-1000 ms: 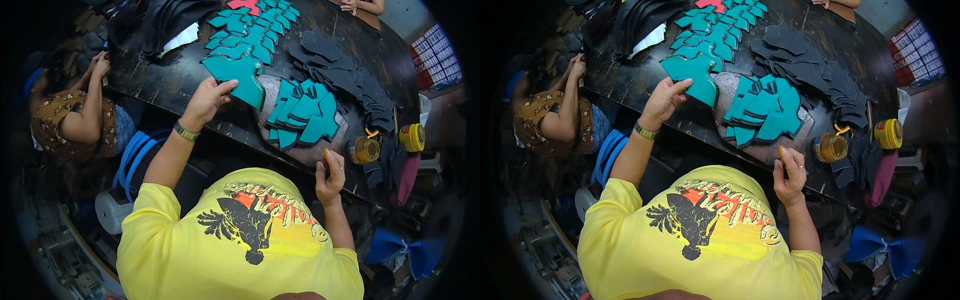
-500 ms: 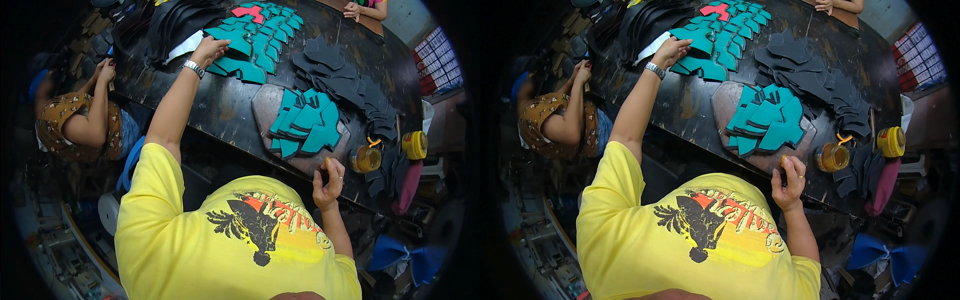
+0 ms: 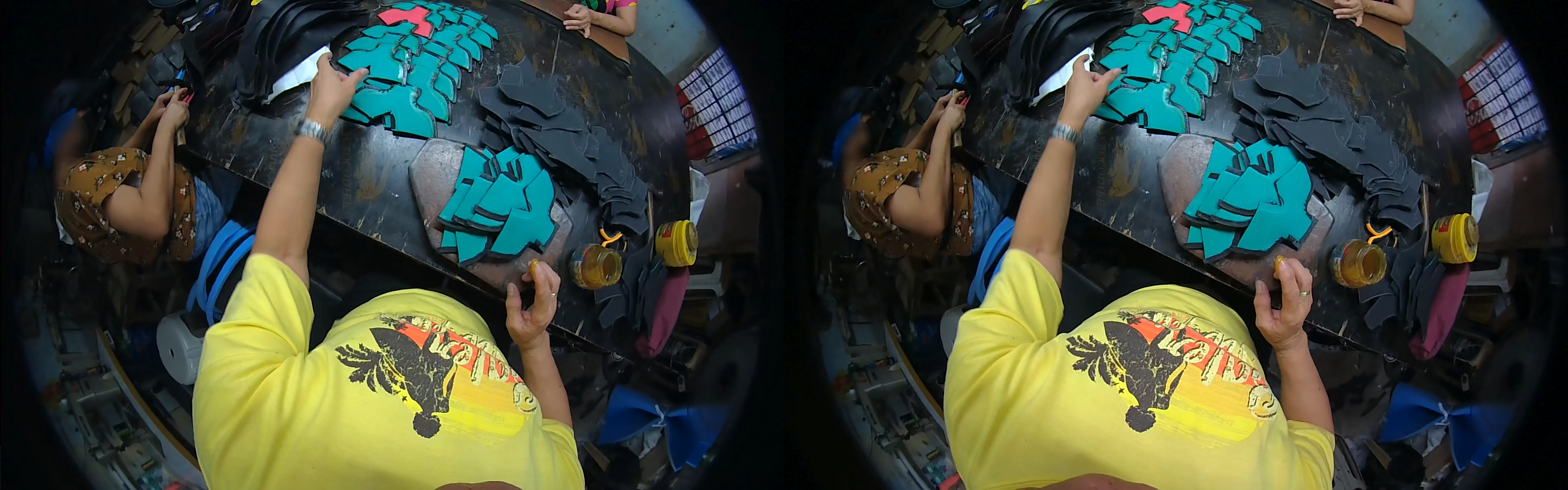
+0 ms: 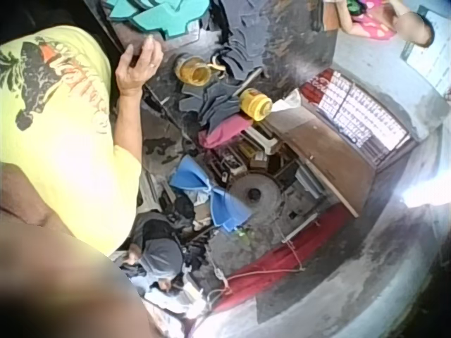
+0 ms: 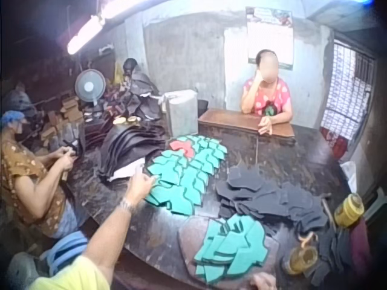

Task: The person repeatedly picks teal and red fabric pieces from a table, applies a yellow adhesive from a small jar to the edges of each piece, and places the treated pieces back on the table. The process is repeated for many pieces throughout the clip.

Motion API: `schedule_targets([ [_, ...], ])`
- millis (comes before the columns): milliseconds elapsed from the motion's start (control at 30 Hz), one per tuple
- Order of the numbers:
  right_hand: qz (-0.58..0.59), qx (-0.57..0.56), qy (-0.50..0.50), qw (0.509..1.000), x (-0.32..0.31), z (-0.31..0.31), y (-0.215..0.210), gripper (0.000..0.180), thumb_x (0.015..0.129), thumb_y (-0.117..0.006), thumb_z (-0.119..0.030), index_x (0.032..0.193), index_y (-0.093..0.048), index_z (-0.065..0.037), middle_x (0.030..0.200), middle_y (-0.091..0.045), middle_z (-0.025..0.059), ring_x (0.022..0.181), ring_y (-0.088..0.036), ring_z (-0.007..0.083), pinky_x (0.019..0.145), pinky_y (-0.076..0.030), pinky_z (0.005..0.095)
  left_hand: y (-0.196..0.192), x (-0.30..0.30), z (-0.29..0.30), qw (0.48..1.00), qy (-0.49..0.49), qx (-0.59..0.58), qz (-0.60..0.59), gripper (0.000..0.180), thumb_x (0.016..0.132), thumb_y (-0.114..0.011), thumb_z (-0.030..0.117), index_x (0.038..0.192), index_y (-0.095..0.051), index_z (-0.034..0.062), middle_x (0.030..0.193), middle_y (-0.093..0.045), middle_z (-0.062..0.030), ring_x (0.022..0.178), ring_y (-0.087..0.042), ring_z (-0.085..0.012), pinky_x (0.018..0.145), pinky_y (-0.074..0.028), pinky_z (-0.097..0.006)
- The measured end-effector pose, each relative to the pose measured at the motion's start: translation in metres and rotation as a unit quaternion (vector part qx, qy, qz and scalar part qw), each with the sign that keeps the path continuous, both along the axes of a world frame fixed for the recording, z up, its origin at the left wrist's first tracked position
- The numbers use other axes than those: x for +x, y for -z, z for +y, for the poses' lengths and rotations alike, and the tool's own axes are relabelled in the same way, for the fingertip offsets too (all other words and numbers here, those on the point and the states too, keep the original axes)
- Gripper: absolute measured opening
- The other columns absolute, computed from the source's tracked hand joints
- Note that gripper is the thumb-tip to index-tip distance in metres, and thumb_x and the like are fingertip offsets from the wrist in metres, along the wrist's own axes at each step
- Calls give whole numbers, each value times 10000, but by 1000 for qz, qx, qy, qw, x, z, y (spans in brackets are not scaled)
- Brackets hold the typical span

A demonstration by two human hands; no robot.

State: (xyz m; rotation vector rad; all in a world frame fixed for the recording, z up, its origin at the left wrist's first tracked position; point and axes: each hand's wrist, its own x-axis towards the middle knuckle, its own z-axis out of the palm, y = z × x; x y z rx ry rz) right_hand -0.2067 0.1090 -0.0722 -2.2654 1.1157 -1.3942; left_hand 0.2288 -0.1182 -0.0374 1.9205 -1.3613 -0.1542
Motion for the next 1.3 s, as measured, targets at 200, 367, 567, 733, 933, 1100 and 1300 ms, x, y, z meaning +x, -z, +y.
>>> schedule_targets([
  [200,-10,-7,-5,1000,1,0,4,613,767,-708,63,1348,-528,-4,1152,-592,196,862,-590,285,753,-504,362,17,-89,127,971,208,-114,-17,413,854,-756,239,1200,-646,43,1206,-596,-183,1115,-585,-331,935,-476,-410],
  [367,34,-60,1,998,6,-2,5,592,764,-746,13,1324,-558,-20,1160,-606,182,974,-595,345,840,-476,417,34,-114,154,972,197,-64,-114,407,956,-639,331,1255,-649,54,1343,-567,-194,1256,-522,-369,1096,-345,-516],
  [567,114,-102,25,988,14,0,5,582,787,-760,-50,1334,-560,-43,1187,-600,151,1056,-575,350,917,-445,456,43,-116,151,970,196,-18,-145,452,998,-572,377,1305,-618,49,1448,-516,-191,1378,-436,-366,1148,-268,-568],
  [733,143,-123,14,982,20,-1,9,526,848,-737,-107,1339,-556,-55,1264,-565,153,1176,-547,376,1016,-415,516,46,-119,169,961,195,-10,-194,587,1006,-500,474,1373,-548,18,1470,-491,-203,1399,-414,-360,1161,-225,-602],
  [933,175,-127,14,976,23,1,11,509,897,-706,-141,1366,-527,-57,1339,-546,159,1254,-529,378,1101,-369,565,51,-116,207,957,178,8,-229,743,987,-472,578,1449,-468,-3,1530,-422,-217,1456,-343,-353,1194,-127,-608],
  [1100,169,-119,13,978,24,0,12,537,892,-710,-133,1385,-509,-56,1340,-548,171,1252,-534,390,1113,-355,579,53,-97,208,962,96,38,-255,796,969,-491,602,1476,-424,-7,1559,-378,-228,1475,-310,-356,1196,-108,-606],
  [1300,173,-123,11,977,25,0,13,545,888,-711,-116,1389,-506,-56,1335,-548,177,1248,-536,390,1112,-361,576,53,-76,188,959,87,82,-257,823,950,-500,633,1512,-396,40,1581,-343,-224,1486,-284,-362,1178,-101,-643],
])
